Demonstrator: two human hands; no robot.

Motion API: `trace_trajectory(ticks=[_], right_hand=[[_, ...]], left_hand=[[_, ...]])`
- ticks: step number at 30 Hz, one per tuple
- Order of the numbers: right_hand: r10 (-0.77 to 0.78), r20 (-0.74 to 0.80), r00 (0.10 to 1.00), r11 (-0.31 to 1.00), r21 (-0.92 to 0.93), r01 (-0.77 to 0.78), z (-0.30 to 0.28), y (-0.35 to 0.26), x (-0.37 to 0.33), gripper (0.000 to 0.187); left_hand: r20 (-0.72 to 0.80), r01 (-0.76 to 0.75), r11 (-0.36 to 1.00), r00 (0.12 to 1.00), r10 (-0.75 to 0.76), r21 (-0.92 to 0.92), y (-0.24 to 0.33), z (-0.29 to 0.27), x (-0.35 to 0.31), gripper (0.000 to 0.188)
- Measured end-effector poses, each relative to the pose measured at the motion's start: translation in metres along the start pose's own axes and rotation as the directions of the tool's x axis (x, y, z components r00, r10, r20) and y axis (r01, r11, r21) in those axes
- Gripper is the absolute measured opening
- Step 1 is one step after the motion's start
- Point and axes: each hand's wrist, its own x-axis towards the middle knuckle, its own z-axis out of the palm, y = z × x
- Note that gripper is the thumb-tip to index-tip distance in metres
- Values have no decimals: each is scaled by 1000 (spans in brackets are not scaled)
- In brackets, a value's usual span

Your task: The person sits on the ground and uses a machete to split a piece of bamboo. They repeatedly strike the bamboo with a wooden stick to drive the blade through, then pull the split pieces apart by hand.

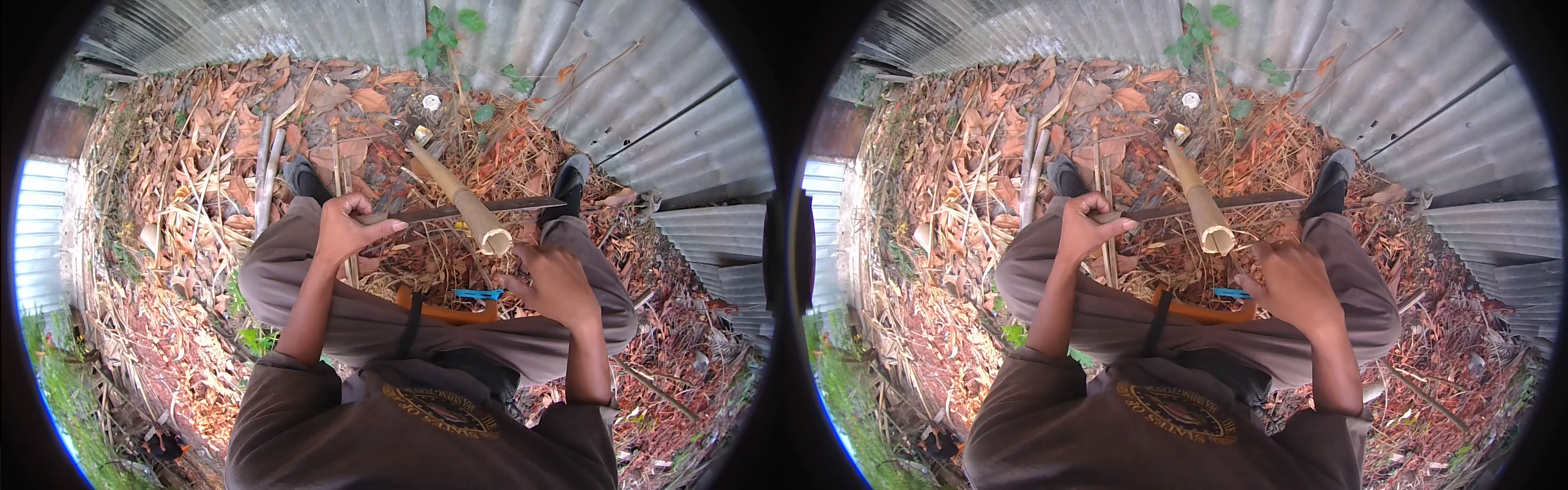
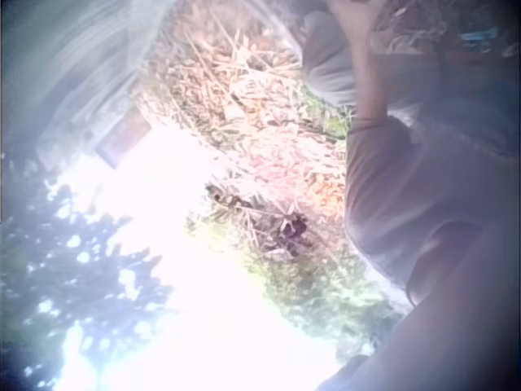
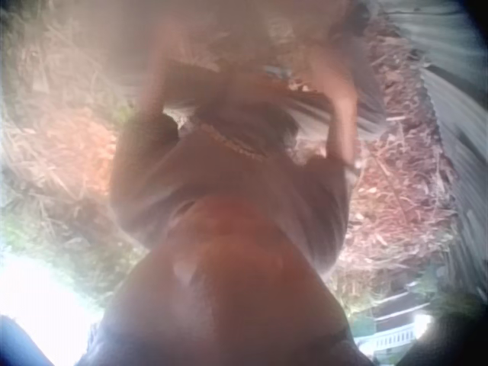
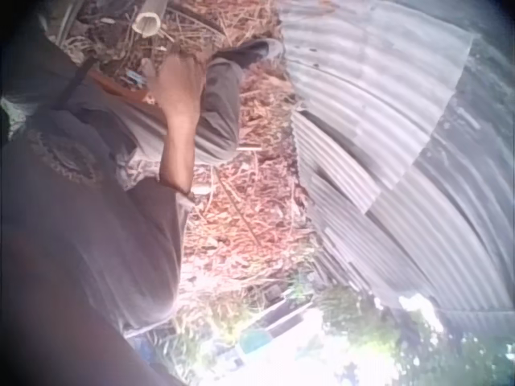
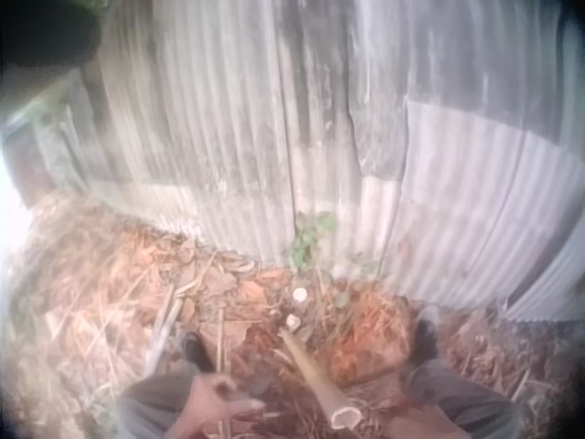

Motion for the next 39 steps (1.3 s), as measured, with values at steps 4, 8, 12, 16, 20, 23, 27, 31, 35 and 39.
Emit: trace_trajectory(ticks=[4, 8, 12, 16, 20, 23, 27, 31, 35, 39], right_hand=[[-51, -629, 776, 969, -219, -114, -38, -17, 5, 43], [-321, -732, 601, 916, -401, 0, -48, -19, 42, 30], [-362, -655, 663, 912, -397, 104, -33, 1, 62, 9], [-303, -677, 671, 951, -260, 168, -47, -11, 57, 21], [-273, -872, 405, 962, -237, 137, -70, -22, 46, 28], [-221, -865, 450, 968, -139, 208, -69, -22, 29, 27], [-116, -816, 566, 984, -18, 175, -39, -17, 13, 22], [-16, -770, 638, 987, 90, 134, -4, 12, -2, 20], [108, -722, 683, 982, 185, 39, 30, 37, -24, 19], [192, -697, 691, 970, 242, -25, 45, 58, -44, 19]], left_hand=[[9, -24, 999, 1000, 24, -27, 14, -28, 27, 51], [67, -55, 998, 996, 57, -29, 34, -41, 27, 47], [95, 18, 998, 995, -13, -52, 39, -47, 20, 45], [-49, 100, 980, 993, -110, -174, 32, -57, 32, 45], [-61, 189, 888, 970, -235, -419, 65, -77, 49, 43], [-85, 221, 795, 943, -323, -564, 92, -84, 57, 43], [-115, 171, 789, 950, -291, -591, 96, -88, 64, 42], [-125, 133, 795, 959, -254, -592, 81, -78, 67, 36], [-168, 99, 811, 957, -236, -577, 77, -77, 70, 31], [-200, 63, 829, 958, -207, -555, 76, -82, 83, 27]])
